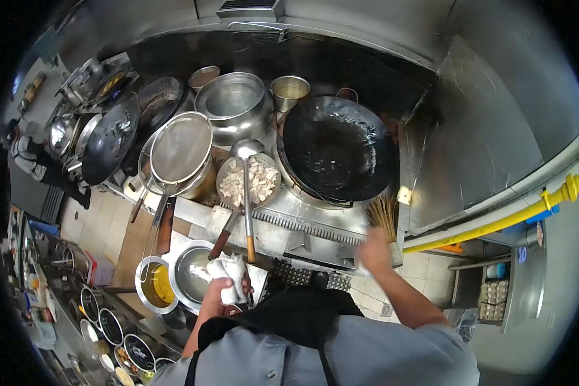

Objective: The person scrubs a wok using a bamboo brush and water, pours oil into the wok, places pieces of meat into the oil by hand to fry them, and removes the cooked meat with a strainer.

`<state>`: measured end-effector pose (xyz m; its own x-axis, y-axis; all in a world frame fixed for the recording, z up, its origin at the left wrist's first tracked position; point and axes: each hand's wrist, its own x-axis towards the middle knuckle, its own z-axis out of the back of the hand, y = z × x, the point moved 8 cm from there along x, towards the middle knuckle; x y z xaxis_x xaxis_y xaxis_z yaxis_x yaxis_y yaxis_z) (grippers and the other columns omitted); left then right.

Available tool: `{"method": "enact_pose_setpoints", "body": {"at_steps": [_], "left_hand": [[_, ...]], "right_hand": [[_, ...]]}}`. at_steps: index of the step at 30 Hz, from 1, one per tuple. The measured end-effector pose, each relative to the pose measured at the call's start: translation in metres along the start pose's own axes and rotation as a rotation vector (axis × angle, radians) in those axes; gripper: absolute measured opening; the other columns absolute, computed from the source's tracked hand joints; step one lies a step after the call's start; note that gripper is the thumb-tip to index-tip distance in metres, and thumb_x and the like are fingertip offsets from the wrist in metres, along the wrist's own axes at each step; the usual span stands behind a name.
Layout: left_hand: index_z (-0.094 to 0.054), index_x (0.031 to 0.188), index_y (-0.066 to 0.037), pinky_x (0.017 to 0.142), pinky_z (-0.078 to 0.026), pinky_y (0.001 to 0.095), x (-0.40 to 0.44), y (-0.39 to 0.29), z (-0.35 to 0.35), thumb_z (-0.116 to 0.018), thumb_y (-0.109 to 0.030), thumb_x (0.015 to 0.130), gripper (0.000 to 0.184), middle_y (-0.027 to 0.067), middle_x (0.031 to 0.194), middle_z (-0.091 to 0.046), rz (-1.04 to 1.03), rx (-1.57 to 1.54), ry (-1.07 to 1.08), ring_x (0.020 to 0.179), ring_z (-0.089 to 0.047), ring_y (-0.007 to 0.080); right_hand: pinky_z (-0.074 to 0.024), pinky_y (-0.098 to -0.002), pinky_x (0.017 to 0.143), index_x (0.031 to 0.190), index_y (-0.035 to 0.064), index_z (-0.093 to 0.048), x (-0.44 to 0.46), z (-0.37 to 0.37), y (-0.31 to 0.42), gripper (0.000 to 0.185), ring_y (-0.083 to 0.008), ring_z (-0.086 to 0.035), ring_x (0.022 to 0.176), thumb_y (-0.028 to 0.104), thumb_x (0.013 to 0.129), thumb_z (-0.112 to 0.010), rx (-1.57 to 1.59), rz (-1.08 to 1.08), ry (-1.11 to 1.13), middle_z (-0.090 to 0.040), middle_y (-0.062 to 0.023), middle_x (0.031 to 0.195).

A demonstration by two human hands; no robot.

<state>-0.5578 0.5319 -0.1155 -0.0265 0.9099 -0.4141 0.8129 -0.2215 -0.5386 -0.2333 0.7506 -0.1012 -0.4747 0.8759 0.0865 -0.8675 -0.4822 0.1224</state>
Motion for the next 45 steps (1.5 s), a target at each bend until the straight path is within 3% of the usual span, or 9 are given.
{"method": "enact_pose_setpoints", "body": {"at_steps": [3, 7, 14, 21, 27, 33, 39, 43, 45], "left_hand": [[-0.056, 0.111, 0.004, 0.076, -0.054, 0.0430, 0.025, -0.004, -0.025, -0.075, -0.021, 0.064, 0.056, 0.0147, 0.084, -0.064, 0.011, 0.059, 0.207, 0.076, -0.064, 0.0280], [-0.055, 0.114, 0.005, 0.077, -0.055, 0.0421, 0.065, 0.016, -0.047, -0.071, -0.021, 0.069, 0.054, 0.0162, 0.091, -0.066, 0.084, 0.132, 0.167, 0.082, -0.066, 0.0306], [-0.056, 0.111, 0.003, 0.082, -0.053, 0.0440, 0.101, 0.051, -0.088, -0.069, -0.026, 0.075, 0.048, 0.0135, 0.094, -0.065, 0.078, 0.074, 0.097, 0.083, -0.066, 0.0297], [-0.060, 0.102, 0.002, 0.069, -0.053, 0.0362, 0.126, 0.084, -0.077, -0.060, -0.018, 0.077, 0.032, 0.0130, 0.089, -0.066, 0.023, 0.046, -0.278, 0.076, -0.065, 0.0247], [-0.060, 0.102, 0.001, 0.073, -0.051, 0.0380, 0.142, 0.069, -0.086, -0.057, -0.020, 0.076, 0.034, 0.0125, 0.089, -0.064, -0.033, 0.120, -0.337, 0.080, -0.064, 0.0271], [-0.057, 0.107, 0.002, 0.078, -0.052, 0.0398, 0.178, 0.070, -0.080, -0.056, -0.016, 0.075, 0.036, 0.0141, 0.091, -0.064, 0.034, 0.127, -0.293, 0.083, -0.063, 0.0276], [-0.057, 0.101, -0.001, 0.070, -0.052, 0.0378, 0.171, 0.066, -0.048, -0.055, -0.015, 0.075, 0.029, 0.0119, 0.086, -0.063, 0.130, 0.179, -0.324, 0.077, -0.063, 0.0260], [-0.058, 0.091, -0.004, 0.055, -0.049, 0.0341, 0.176, 0.052, -0.065, -0.054, -0.018, 0.077, 0.020, 0.0086, 0.075, -0.060, 0.071, 0.222, -0.295, 0.062, -0.060, 0.0230], [-0.059, 0.092, -0.002, 0.055, -0.048, 0.0339, 0.172, 0.040, -0.088, -0.054, -0.019, 0.077, 0.023, 0.0098, 0.077, -0.061, 0.108, 0.302, -0.328, 0.063, -0.060, 0.0229]], "right_hand": [[-0.0426, -0.0428, 0.094, 0.116, -0.0031, -0.054, -0.055, -0.017, -0.120, 0.057, -0.0369, -0.052, 0.107, 0.027, 0.072, -0.073, -0.137, -0.626, 0.103, -0.055, -0.0247, 0.112], [-0.0489, -0.0433, 0.086, 0.115, -0.0073, -0.051, -0.071, -0.065, -0.166, 0.059, -0.0396, -0.058, 0.096, 0.031, 0.074, -0.070, -0.070, -0.549, 0.247, -0.056, -0.0292, 0.110], [-0.0562, -0.0365, 0.057, 0.113, -0.0055, -0.048, -0.103, 0.015, -0.124, 0.040, -0.0260, -0.064, 0.071, 0.007, 0.076, -0.057, 1.697, -0.914, -0.083, -0.060, -0.0177, 0.092], [-0.0513, -0.0340, 0.086, 0.134, -0.0006, -0.048, 0.079, 0.197, -0.125, 0.063, -0.0255, -0.065, 0.097, 0.007, 0.075, -0.069, 0.651, -0.123, -0.307, -0.065, -0.0158, 0.111], [-0.0514, -0.0433, 0.085, 0.101, 0.0113, -0.071, 0.249, 0.048, -0.097, 0.031, -0.0351, -0.063, 0.100, 0.029, 0.076, -0.062, -0.099, 0.127, 0.469, -0.066, -0.0180, 0.107], [-0.0509, -0.0456, 0.086, 0.110, 0.0136, -0.066, 0.314, -0.009, -0.020, 0.037, -0.0355, -0.064, 0.100, 0.031, 0.078, -0.062, 0.499, -0.108, 0.160, -0.066, -0.0187, 0.107], [-0.0513, -0.0439, 0.086, 0.117, 0.0238, -0.064, 0.232, 0.054, -0.071, 0.038, -0.0331, -0.063, 0.102, 0.027, 0.079, -0.062, -0.003, 0.007, 0.467, -0.066, -0.0130, 0.111], [-0.0524, -0.0427, 0.083, 0.109, 0.0177, -0.067, 0.333, 0.029, -0.092, 0.032, -0.0331, -0.065, 0.094, 0.024, 0.078, -0.064, 0.165, -0.101, 0.126, -0.069, -0.0121, 0.098], [-0.0536, -0.0360, 0.051, 0.130, 0.0193, -0.057, 0.340, -0.019, -0.047, 0.059, -0.0209, -0.063, 0.062, 0.025, 0.075, -0.074, 0.635, -0.093, 0.138, -0.067, -0.0122, 0.081]]}}
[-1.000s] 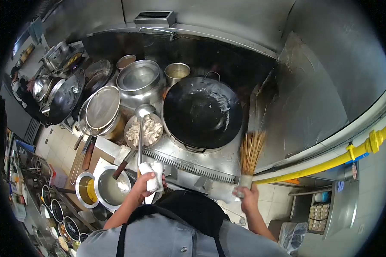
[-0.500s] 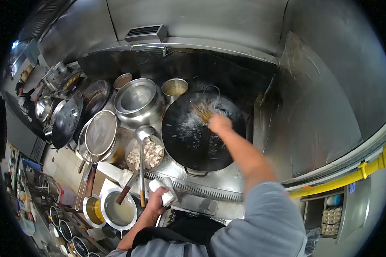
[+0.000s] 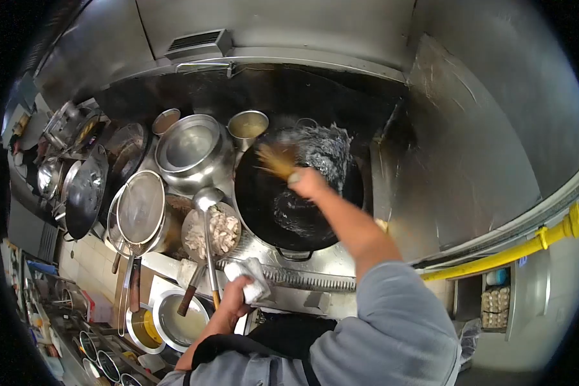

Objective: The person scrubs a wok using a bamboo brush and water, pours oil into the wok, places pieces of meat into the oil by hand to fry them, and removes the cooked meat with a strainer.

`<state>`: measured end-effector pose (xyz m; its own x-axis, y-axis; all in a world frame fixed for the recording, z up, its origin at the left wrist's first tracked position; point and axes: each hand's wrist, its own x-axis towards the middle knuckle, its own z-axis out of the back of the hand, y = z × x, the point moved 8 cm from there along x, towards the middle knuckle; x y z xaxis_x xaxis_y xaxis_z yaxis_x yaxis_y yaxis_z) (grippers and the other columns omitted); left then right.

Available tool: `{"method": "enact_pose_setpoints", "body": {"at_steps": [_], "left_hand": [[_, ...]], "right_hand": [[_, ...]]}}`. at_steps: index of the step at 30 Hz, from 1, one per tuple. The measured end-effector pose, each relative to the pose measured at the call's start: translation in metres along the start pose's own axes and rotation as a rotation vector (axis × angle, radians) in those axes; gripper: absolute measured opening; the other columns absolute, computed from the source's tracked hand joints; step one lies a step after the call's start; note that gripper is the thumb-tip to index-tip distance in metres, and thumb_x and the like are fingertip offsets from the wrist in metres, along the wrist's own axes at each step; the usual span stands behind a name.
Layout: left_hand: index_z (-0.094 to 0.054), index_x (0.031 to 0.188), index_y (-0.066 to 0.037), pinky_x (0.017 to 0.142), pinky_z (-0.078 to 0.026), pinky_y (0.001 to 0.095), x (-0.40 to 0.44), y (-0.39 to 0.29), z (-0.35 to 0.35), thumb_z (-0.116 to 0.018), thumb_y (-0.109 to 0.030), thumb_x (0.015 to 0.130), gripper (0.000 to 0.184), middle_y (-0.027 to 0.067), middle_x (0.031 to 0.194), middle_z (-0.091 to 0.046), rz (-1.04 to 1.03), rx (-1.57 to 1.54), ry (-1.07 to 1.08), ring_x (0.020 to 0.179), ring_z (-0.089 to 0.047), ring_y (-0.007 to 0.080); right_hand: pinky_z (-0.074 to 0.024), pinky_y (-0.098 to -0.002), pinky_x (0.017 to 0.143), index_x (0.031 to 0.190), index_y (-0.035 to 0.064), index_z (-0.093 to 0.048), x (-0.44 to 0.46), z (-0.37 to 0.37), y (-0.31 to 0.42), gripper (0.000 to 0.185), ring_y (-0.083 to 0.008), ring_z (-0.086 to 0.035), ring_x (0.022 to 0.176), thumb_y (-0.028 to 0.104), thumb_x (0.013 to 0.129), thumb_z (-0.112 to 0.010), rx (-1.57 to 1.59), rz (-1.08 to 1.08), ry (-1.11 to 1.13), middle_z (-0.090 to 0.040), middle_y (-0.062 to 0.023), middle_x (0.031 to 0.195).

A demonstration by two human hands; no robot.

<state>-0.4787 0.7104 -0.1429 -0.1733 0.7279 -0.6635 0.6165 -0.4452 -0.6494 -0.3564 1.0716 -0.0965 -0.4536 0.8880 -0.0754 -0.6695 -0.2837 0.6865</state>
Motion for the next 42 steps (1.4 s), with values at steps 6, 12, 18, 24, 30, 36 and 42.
{"method": "enact_pose_setpoints", "body": {"at_steps": [6, 12, 18, 24, 30, 36, 42], "left_hand": [[-0.055, 0.098, -0.001, 0.063, -0.052, 0.0363, 0.016, 0.022, 0.009, -0.057, -0.014, 0.076, 0.025, 0.0091, 0.081, -0.060, 0.065, -0.316, 0.076, 0.068, -0.062, 0.0237], [-0.057, 0.095, -0.003, 0.062, -0.053, 0.0367, -0.001, -0.006, -0.002, -0.057, -0.018, 0.076, 0.025, 0.0095, 0.079, -0.060, -0.041, -0.149, 0.045, 0.069, -0.063, 0.0242], [-0.054, 0.104, 0.001, 0.060, -0.053, 0.0348, -0.022, -0.014, 0.051, -0.058, -0.015, 0.072, 0.037, 0.0099, 0.082, -0.060, -0.247, -0.190, -0.056, 0.070, -0.063, 0.0239], [-0.054, 0.106, 0.000, 0.069, -0.052, 0.0364, -0.030, -0.028, 0.066, -0.057, -0.011, 0.071, 0.036, 0.0100, 0.085, -0.059, -0.279, -0.208, -0.151, 0.076, -0.062, 0.0243], [-0.053, 0.114, 0.002, 0.075, -0.054, 0.0390, -0.017, -0.014, 0.071, -0.056, -0.013, 0.071, 0.045, 0.0160, 0.096, -0.063, -0.217, -0.275, -0.011, 0.084, -0.064, 0.0281], [-0.053, 0.115, 0.003, 0.081, -0.053, 0.0402, 0.001, -0.020, 0.028, -0.054, -0.019, 0.075, 0.045, 0.0178, 0.101, -0.065, -0.106, -0.339, 0.055, 0.091, -0.065, 0.0296], [-0.056, 0.097, -0.004, 0.069, -0.050, 0.0350, 0.004, -0.010, -0.005, -0.058, -0.018, 0.074, 0.027, 0.0078, 0.083, -0.060, 0.000, -0.238, 0.027, 0.075, -0.061, 0.0240]], "right_hand": [[-0.0572, -0.0354, 0.047, 0.134, 0.0214, -0.054, -0.164, 0.014, 0.017, 0.061, -0.0215, -0.063, 0.067, 0.025, 0.075, -0.073, -0.122, -0.110, 0.484, -0.065, -0.0118, 0.092], [-0.0538, -0.0412, 0.079, 0.094, 0.0070, -0.072, -0.081, 0.154, -0.018, 0.030, -0.0324, -0.067, 0.091, 0.022, 0.069, -0.065, -0.866, -0.231, 0.227, -0.069, -0.0161, 0.098], [-0.0547, -0.0407, 0.077, 0.094, 0.0020, -0.071, -0.122, 0.101, 0.034, 0.029, -0.0321, -0.068, 0.090, 0.016, 0.069, -0.065, -1.018, -0.060, 0.558, -0.070, -0.0151, 0.097], [-0.0562, -0.0374, 0.074, 0.089, 0.0037, -0.072, -0.016, 0.100, 0.035, 0.024, -0.0308, -0.069, 0.087, 0.019, 0.072, -0.065, -1.224, -0.049, 0.279, -0.070, -0.0162, 0.095], [-0.0526, -0.0434, 0.085, 0.094, 0.0040, -0.071, -0.107, 0.083, 0.012, 0.025, -0.0346, -0.066, 0.096, 0.017, 0.077, -0.058, -0.982, -0.124, 0.456, -0.068, -0.0195, 0.104], [-0.0539, -0.0431, 0.079, 0.098, 0.0107, -0.071, -0.003, 0.094, 0.006, 0.027, -0.0343, -0.066, 0.091, 0.022, 0.080, -0.054, -0.988, -0.181, 0.236, -0.069, -0.0170, 0.096], [-0.0554, -0.0354, 0.047, 0.137, 0.0210, -0.050, -0.079, -0.044, 0.039, 0.064, -0.0222, -0.065, 0.083, 0.022, 0.077, -0.074, 0.263, -0.373, 0.368, -0.064, -0.0123, 0.107]]}}
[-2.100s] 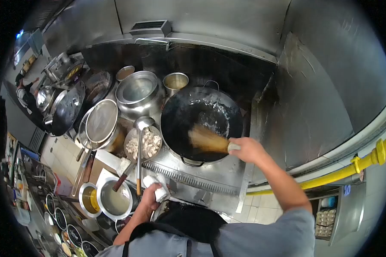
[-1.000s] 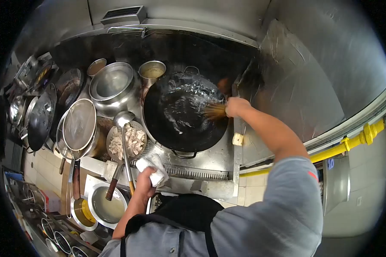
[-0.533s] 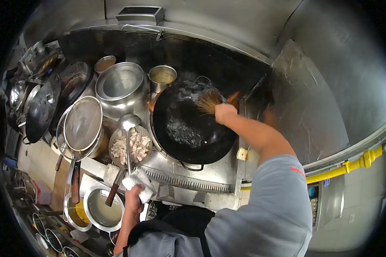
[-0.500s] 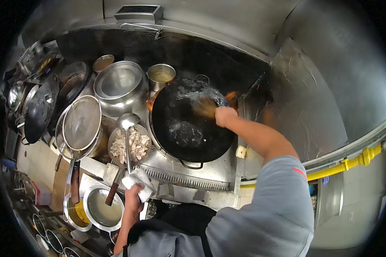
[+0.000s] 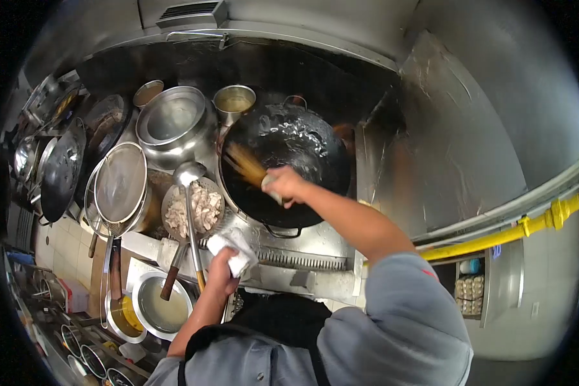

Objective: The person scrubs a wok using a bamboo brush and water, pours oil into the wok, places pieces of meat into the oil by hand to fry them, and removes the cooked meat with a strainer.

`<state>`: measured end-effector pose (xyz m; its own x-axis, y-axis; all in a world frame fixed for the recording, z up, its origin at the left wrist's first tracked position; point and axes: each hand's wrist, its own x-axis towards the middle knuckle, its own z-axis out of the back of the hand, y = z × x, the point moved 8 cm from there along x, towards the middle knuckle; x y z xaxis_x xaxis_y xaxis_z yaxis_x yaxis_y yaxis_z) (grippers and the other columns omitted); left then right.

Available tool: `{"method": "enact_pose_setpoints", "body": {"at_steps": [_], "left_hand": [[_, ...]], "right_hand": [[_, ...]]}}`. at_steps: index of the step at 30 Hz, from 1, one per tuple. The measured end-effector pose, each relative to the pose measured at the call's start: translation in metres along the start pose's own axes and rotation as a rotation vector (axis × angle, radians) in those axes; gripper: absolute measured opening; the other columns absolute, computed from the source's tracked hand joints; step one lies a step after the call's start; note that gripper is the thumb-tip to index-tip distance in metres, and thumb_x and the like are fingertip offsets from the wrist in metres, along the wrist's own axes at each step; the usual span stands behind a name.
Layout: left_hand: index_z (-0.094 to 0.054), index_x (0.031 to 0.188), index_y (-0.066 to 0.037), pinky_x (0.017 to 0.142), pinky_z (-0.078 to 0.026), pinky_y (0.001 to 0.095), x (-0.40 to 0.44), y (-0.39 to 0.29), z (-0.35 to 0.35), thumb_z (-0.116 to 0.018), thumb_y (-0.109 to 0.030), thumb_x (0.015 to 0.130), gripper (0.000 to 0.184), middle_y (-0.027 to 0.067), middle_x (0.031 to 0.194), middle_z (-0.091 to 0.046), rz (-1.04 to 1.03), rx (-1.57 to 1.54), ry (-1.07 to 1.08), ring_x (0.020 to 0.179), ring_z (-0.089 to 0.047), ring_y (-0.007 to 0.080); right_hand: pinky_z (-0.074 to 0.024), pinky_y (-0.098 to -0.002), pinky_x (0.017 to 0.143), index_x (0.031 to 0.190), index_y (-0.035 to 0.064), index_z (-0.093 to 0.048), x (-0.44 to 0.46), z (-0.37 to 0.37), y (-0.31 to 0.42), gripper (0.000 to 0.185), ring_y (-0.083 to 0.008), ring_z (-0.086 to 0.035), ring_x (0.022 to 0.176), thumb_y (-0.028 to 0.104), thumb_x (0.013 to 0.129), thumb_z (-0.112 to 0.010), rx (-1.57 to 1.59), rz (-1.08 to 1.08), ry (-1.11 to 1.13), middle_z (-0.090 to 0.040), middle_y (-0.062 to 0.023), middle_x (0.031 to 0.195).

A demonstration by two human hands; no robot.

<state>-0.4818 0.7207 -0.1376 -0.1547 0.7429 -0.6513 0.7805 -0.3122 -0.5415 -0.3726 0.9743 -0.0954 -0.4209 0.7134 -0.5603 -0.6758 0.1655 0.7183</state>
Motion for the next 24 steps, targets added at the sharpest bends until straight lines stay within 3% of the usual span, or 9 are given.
{"method": "enact_pose_setpoints", "body": {"at_steps": [2, 4, 7, 10, 11, 14, 15, 18, 24], "left_hand": [[-0.055, 0.102, -0.003, 0.068, -0.050, 0.0349, 0.024, 0.029, 0.003, -0.056, -0.019, 0.077, 0.029, 0.0091, 0.086, -0.059, 0.054, -0.046, 0.070, 0.078, -0.061, 0.0239], [-0.057, 0.099, -0.008, 0.075, -0.049, 0.0420, 0.032, 0.046, -0.006, -0.051, -0.029, 0.078, 0.030, 0.0085, 0.089, -0.062, 0.117, -0.068, 0.058, 0.081, -0.061, 0.0266], [-0.056, 0.104, -0.013, 0.079, -0.047, 0.0477, 0.032, 0.049, -0.041, -0.050, -0.035, 0.079, 0.033, 0.0088, 0.094, -0.063, 0.216, 0.034, 0.124, 0.087, -0.061, 0.0278], [-0.056, 0.109, -0.015, 0.076, -0.047, 0.0505, 0.048, 0.054, -0.085, -0.055, -0.035, 0.080, 0.035, 0.0115, 0.098, -0.061, 0.285, 0.090, 0.058, 0.089, -0.060, 0.0298], [-0.057, 0.108, -0.009, 0.073, -0.048, 0.0484, 0.064, 0.060, -0.090, -0.058, -0.030, 0.078, 0.037, 0.0126, 0.098, -0.062, 0.226, 0.124, -0.006, 0.086, -0.060, 0.0292], [-0.060, 0.103, 0.006, 0.068, -0.049, 0.0458, 0.118, 0.086, -0.074, -0.063, -0.020, 0.073, 0.039, 0.0173, 0.099, -0.063, 0.094, 0.135, -0.134, 0.083, -0.062, 0.0301], [-0.059, 0.103, 0.004, 0.066, -0.051, 0.0463, 0.129, 0.087, -0.063, -0.060, -0.019, 0.077, 0.035, 0.0160, 0.096, -0.063, 0.059, 0.212, -0.105, 0.080, -0.063, 0.0307], [-0.060, 0.102, 0.002, 0.061, -0.053, 0.0453, 0.135, 0.047, -0.038, -0.058, -0.017, 0.082, 0.028, 0.0146, 0.090, -0.064, 0.016, 0.310, -0.022, 0.073, -0.065, 0.0306], [-0.061, 0.106, -0.002, 0.064, -0.054, 0.0454, 0.085, -0.024, -0.039, -0.065, -0.024, 0.079, 0.035, 0.0127, 0.091, -0.064, 0.007, 0.490, -0.168, 0.076, -0.064, 0.0276]], "right_hand": [[-0.0573, -0.0363, 0.048, 0.137, 0.0208, -0.050, -0.068, -0.009, -0.017, 0.065, -0.0215, -0.064, 0.078, 0.025, 0.077, -0.073, -0.095, 0.000, 0.166, -0.063, -0.0138, 0.107], [-0.0581, -0.0380, 0.053, 0.138, 0.0190, -0.049, -0.123, 0.027, -0.037, 0.067, -0.0280, -0.064, 0.092, 0.031, 0.076, -0.071, -0.407, 0.094, 0.222, -0.066, -0.0132, 0.106], [-0.0579, -0.0375, 0.050, 0.133, 0.0164, -0.054, -0.159, 0.144, -0.050, 0.061, -0.0246, -0.066, 0.088, 0.030, 0.076, -0.070, -0.785, -0.296, 0.006, -0.068, -0.0149, 0.099], [-0.0585, -0.0361, 0.052, 0.132, 0.0130, -0.055, -0.147, 0.200, -0.010, 0.059, -0.0255, -0.068, 0.078, 0.026, 0.076, -0.071, -0.773, -0.158, -0.271, -0.067, -0.0129, 0.103], [-0.0585, -0.0361, 0.052, 0.132, 0.0130, -0.055, -0.145, 0.199, -0.011, 0.059, -0.0255, -0.068, 0.078, 0.026, 0.076, -0.071, -0.773, -0.151, -0.268, -0.067, -0.0129, 0.103], [-0.0541, -0.0377, 0.082, 0.125, 0.0112, -0.060, -0.140, 0.194, 0.022, 0.056, -0.0305, -0.066, 0.097, 0.026, 0.072, -0.073, -0.772, 0.339, -0.455, -0.066, -0.0168, 0.111], [-0.0472, -0.0377, 0.095, 0.124, 0.0113, -0.060, -0.166, 0.183, 0.046, 0.055, -0.0337, -0.061, 0.105, 0.026, 0.072, -0.071, -0.796, 0.262, -0.434, -0.064, -0.0172, 0.114], [-0.0490, -0.0402, 0.092, 0.123, 0.0132, -0.062, -0.176, 0.183, 0.055, 0.053, -0.0342, -0.062, 0.103, 0.027, 0.072, -0.070, -0.948, 0.245, -0.512, -0.065, -0.0169, 0.112], [-0.0512, -0.0392, 0.088, 0.114, 0.0155, -0.068, -0.075, 0.111, 0.002, 0.044, -0.0324, -0.065, 0.099, 0.029, 0.072, -0.067, -1.215, 0.168, 0.001, -0.068, -0.0167, 0.103]]}}
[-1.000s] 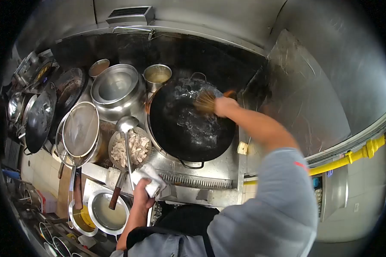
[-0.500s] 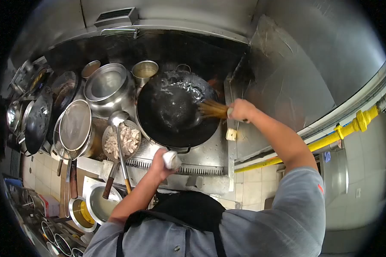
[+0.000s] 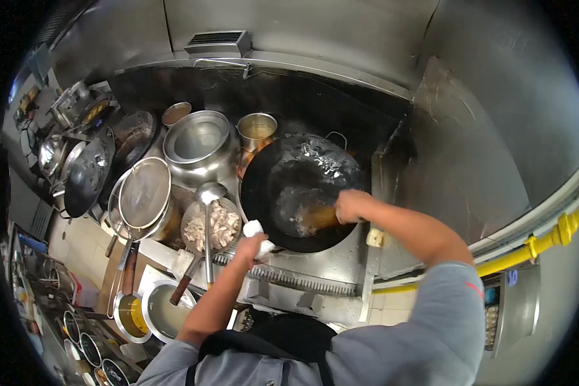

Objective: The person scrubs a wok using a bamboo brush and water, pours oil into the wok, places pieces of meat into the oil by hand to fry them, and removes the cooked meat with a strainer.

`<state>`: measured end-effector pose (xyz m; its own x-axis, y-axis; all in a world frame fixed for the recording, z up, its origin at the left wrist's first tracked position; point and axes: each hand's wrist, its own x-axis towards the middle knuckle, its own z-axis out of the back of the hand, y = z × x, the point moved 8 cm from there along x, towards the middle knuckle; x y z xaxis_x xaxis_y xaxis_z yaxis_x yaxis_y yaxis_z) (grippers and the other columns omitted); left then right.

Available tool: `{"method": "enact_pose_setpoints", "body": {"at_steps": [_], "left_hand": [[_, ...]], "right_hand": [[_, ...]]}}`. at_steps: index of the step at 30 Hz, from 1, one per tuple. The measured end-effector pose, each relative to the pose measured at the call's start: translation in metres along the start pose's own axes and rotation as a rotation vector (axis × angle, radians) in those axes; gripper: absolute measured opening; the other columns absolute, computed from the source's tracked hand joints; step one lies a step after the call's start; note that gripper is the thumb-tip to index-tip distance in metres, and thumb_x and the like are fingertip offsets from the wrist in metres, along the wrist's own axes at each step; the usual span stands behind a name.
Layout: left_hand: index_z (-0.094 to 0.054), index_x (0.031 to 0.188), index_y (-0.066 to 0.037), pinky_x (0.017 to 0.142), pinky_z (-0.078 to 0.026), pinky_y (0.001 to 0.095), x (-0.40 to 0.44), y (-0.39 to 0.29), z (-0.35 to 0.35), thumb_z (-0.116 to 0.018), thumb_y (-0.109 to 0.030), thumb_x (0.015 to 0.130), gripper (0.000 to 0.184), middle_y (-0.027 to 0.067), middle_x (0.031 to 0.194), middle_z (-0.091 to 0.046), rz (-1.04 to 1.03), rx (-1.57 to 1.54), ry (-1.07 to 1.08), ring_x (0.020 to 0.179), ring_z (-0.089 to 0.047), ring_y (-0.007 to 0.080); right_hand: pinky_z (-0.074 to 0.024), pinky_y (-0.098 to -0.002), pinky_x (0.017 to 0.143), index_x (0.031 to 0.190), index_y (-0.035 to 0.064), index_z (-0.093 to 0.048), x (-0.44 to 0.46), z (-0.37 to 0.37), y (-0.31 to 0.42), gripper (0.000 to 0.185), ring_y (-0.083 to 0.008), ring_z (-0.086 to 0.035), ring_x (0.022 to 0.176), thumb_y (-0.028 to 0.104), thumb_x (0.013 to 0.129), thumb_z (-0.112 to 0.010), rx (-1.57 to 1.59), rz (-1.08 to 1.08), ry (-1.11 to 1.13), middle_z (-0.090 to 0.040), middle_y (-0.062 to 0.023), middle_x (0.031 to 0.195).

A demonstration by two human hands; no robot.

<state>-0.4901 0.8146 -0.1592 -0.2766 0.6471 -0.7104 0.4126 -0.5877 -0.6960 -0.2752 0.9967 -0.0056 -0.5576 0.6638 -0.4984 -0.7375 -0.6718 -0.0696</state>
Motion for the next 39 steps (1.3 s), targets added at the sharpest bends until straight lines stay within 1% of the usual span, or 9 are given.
{"method": "enact_pose_setpoints", "body": {"at_steps": [6, 10, 14, 18, 21, 28, 34, 36, 39], "left_hand": [[-0.064, 0.091, 0.006, 0.048, -0.050, 0.0419, -0.001, -0.006, 0.002, -0.065, -0.021, 0.073, 0.032, 0.0150, 0.083, -0.065, -0.131, 0.005, -0.077, 0.065, -0.064, 0.0259], [-0.065, 0.086, 0.010, 0.054, -0.050, 0.0417, 0.011, -0.006, 0.010, -0.063, -0.024, 0.072, 0.036, 0.0187, 0.081, -0.066, -0.238, 0.166, -0.146, 0.068, -0.065, 0.0280], [-0.064, 0.086, 0.011, 0.058, -0.049, 0.0410, 0.024, 0.005, 0.012, -0.063, -0.025, 0.072, 0.039, 0.0201, 0.081, -0.066, -0.238, 0.196, -0.079, 0.070, -0.065, 0.0291], [-0.065, 0.084, 0.011, 0.055, -0.050, 0.0408, 0.003, -0.015, 0.009, -0.062, -0.025, 0.072, 0.038, 0.0189, 0.079, -0.066, -0.249, 0.255, -0.161, 0.069, -0.065, 0.0286], [-0.064, 0.087, 0.010, 0.047, -0.051, 0.0419, 0.004, -0.015, 0.002, -0.062, -0.022, 0.073, 0.036, 0.0185, 0.083, -0.066, -0.190, 0.157, -0.074, 0.069, -0.065, 0.0290], [-0.064, 0.095, 0.012, 0.051, -0.052, 0.0427, 0.020, -0.004, 0.011, -0.065, -0.024, 0.071, 0.043, 0.0210, 0.086, -0.066, -0.225, 0.251, -0.112, 0.071, -0.067, 0.0306], [-0.065, 0.092, 0.011, 0.052, -0.052, 0.0409, -0.014, -0.023, 0.005, -0.066, -0.022, 0.070, 0.040, 0.0208, 0.086, -0.067, -0.213, 0.249, -0.153, 0.070, -0.066, 0.0306], [-0.065, 0.091, 0.010, 0.053, -0.052, 0.0407, -0.003, -0.015, 0.008, -0.066, -0.023, 0.070, 0.039, 0.0199, 0.084, -0.067, -0.239, 0.232, -0.139, 0.070, -0.067, 0.0303], [-0.065, 0.089, 0.012, 0.064, -0.051, 0.0417, 0.025, 0.000, 0.014, -0.064, -0.028, 0.071, 0.044, 0.0241, 0.086, -0.067, -0.303, 0.346, -0.151, 0.075, -0.067, 0.0330]], "right_hand": [[-0.0550, -0.0415, 0.051, 0.126, 0.0112, -0.059, 0.109, -0.013, 0.041, 0.055, -0.0283, -0.069, 0.076, 0.022, 0.074, -0.072, 0.968, -0.157, -0.349, -0.069, -0.0178, 0.098], [-0.0540, -0.0355, 0.081, 0.130, 0.0105, -0.056, 0.033, -0.068, 0.070, 0.063, -0.0266, -0.068, 0.090, 0.023, 0.072, -0.075, 0.758, 0.384, -0.268, -0.069, -0.0175, 0.099], [-0.0487, -0.0342, 0.092, 0.128, 0.0105, -0.059, -0.018, -0.045, -0.001, 0.061, -0.0288, -0.066, 0.097, 0.020, 0.070, -0.074, 0.380, 0.064, -0.061, -0.069, -0.0167, 0.102], [-0.0490, -0.0320, 0.041, 0.125, 0.0107, -0.061, 0.053, -0.018, 0.059, 0.054, -0.0165, -0.057, 0.048, 0.015, 0.072, -0.068, 0.814, 0.261, 0.083, -0.066, -0.0114, 0.077], [-0.0457, -0.0302, 0.035, 0.135, 0.0104, -0.052, 0.113, 0.010, 0.058, 0.060, -0.0152, -0.057, 0.048, 0.013, 0.078, -0.069, 1.149, 0.029, -0.177, -0.064, -0.0100, 0.077], [-0.0494, -0.0308, 0.037, 0.133, 0.0105, -0.054, 0.023, -0.006, 0.055, 0.060, -0.0162, -0.060, 0.049, 0.013, 0.076, -0.071, 0.803, 0.167, 0.279, -0.067, -0.0115, 0.082], [-0.0445, -0.0323, 0.033, 0.122, 0.0139, -0.062, 0.131, -0.001, 0.045, 0.042, -0.0189, -0.059, 0.050, 0.019, 0.080, -0.067, 1.120, -0.164, -0.356, -0.062, -0.0105, 0.074], [-0.0546, -0.0449, 0.054, 0.108, 0.0126, -0.067, 0.100, -0.030, 0.072, 0.034, -0.0234, -0.066, 0.067, 0.018, 0.074, -0.068, 1.194, -0.129, -0.074, -0.067, -0.0132, 0.084], [-0.0555, -0.0366, 0.075, 0.116, 0.0146, -0.067, -0.003, -0.009, 0.074, 0.042, -0.0264, -0.068, 0.086, 0.020, 0.075, -0.065, 0.693, 0.043, 0.058, -0.069, -0.0168, 0.099]]}}
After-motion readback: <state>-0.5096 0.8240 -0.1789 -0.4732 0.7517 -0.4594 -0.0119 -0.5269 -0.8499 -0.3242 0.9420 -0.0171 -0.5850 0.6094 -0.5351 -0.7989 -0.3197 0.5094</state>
